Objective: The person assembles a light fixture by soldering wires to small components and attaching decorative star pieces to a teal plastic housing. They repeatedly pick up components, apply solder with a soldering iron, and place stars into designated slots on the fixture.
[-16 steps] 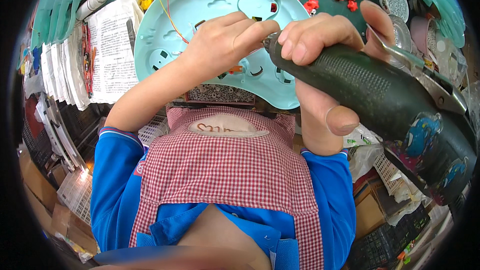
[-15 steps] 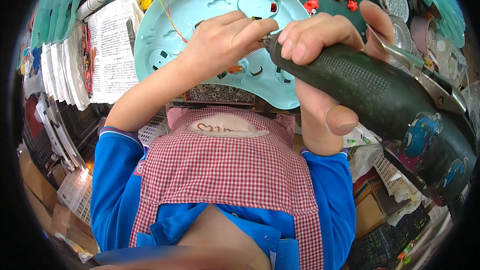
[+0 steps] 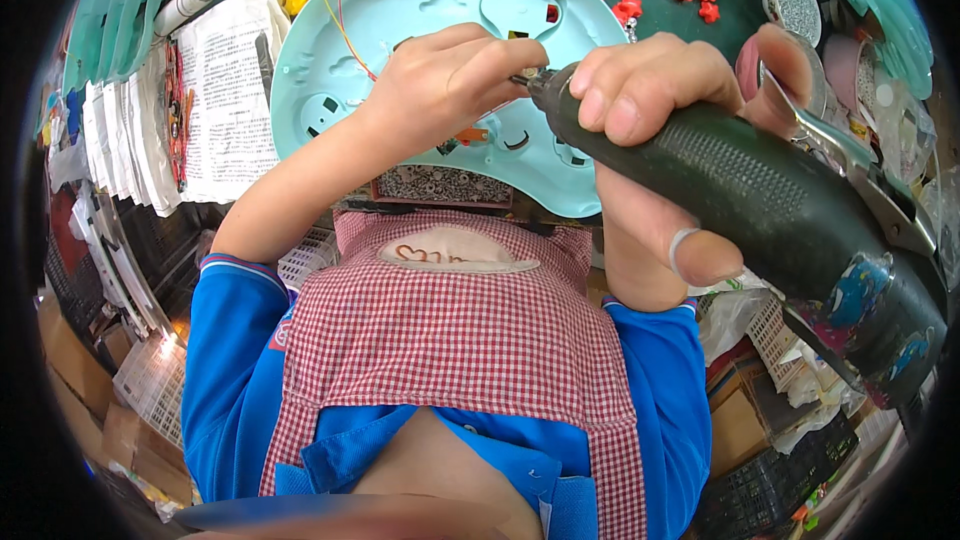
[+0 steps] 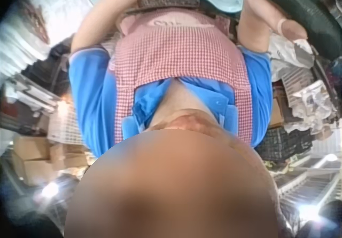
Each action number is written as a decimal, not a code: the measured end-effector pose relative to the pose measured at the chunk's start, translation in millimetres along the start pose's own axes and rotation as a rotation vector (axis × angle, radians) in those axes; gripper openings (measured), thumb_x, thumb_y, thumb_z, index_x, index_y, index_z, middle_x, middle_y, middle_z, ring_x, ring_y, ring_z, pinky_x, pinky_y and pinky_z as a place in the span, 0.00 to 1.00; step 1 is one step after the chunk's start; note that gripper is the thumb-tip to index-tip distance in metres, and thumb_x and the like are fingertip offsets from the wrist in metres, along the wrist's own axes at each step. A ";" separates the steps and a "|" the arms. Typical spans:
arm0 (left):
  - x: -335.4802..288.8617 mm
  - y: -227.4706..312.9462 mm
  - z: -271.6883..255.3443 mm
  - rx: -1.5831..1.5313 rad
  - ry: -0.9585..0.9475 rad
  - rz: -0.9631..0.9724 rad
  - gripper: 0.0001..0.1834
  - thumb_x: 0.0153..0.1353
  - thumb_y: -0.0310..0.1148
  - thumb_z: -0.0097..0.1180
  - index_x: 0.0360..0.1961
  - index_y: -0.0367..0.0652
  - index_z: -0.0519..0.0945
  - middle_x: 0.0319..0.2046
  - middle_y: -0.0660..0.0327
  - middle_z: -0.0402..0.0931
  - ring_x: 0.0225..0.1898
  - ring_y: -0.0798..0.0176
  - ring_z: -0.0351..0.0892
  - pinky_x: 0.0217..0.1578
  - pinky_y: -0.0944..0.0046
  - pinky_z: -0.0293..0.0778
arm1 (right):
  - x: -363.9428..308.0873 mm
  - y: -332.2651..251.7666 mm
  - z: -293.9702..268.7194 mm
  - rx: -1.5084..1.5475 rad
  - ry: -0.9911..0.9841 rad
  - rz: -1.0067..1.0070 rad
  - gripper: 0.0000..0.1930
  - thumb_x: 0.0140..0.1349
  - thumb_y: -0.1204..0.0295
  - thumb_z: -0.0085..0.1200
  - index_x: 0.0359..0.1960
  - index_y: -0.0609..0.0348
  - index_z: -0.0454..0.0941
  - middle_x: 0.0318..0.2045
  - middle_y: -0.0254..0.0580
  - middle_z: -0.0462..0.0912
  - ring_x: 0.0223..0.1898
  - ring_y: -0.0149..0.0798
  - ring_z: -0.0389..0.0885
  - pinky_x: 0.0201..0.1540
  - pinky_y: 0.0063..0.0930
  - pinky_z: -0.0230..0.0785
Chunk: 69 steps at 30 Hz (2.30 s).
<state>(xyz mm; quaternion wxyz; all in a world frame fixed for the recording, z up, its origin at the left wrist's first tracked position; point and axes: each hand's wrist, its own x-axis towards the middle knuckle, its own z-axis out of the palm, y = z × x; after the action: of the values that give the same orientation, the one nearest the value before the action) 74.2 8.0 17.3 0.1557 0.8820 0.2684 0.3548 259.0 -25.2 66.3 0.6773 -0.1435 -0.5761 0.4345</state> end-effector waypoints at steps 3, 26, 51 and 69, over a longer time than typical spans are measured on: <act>0.8 -0.2 1.5 0.012 0.014 0.002 0.21 0.44 0.29 0.68 0.41 0.50 0.77 0.21 0.69 0.73 0.25 0.67 0.77 0.23 0.66 0.74 | -0.6 0.3 1.8 -0.024 -0.006 0.016 0.52 0.52 0.30 0.55 0.69 0.54 0.56 0.33 0.39 0.76 0.33 0.38 0.73 0.39 0.38 0.67; 65.7 -155.4 -14.9 0.352 -0.207 -0.432 0.06 0.52 0.29 0.57 0.27 0.37 0.82 0.28 0.47 0.80 0.34 0.43 0.80 0.37 0.49 0.75 | -11.0 6.4 -9.2 -0.334 0.286 0.002 0.58 0.49 0.29 0.56 0.61 0.74 0.53 0.26 0.47 0.78 0.26 0.40 0.79 0.32 0.38 0.78; -10.7 -2.5 -0.5 -0.338 -0.089 -0.282 0.10 0.48 0.27 0.68 0.31 0.44 0.78 0.22 0.64 0.79 0.25 0.62 0.81 0.26 0.65 0.75 | -3.4 7.9 0.9 0.077 0.056 0.011 0.57 0.50 0.34 0.60 0.70 0.60 0.47 0.31 0.46 0.78 0.31 0.42 0.78 0.38 0.41 0.74; -15.4 4.2 -17.1 -0.027 -0.102 -0.242 0.14 0.47 0.35 0.69 0.36 0.46 0.82 0.37 0.62 0.81 0.41 0.60 0.80 0.38 0.61 0.77 | -2.7 17.3 15.0 0.024 0.130 0.024 0.58 0.48 0.33 0.61 0.67 0.65 0.49 0.30 0.48 0.79 0.30 0.42 0.79 0.38 0.41 0.76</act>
<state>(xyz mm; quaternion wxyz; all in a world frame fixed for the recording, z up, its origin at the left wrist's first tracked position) 54.3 -2.9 22.8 0.2228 0.8577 0.3600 0.2918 238.3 -21.7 57.0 0.7098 -0.1702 -0.5238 0.4391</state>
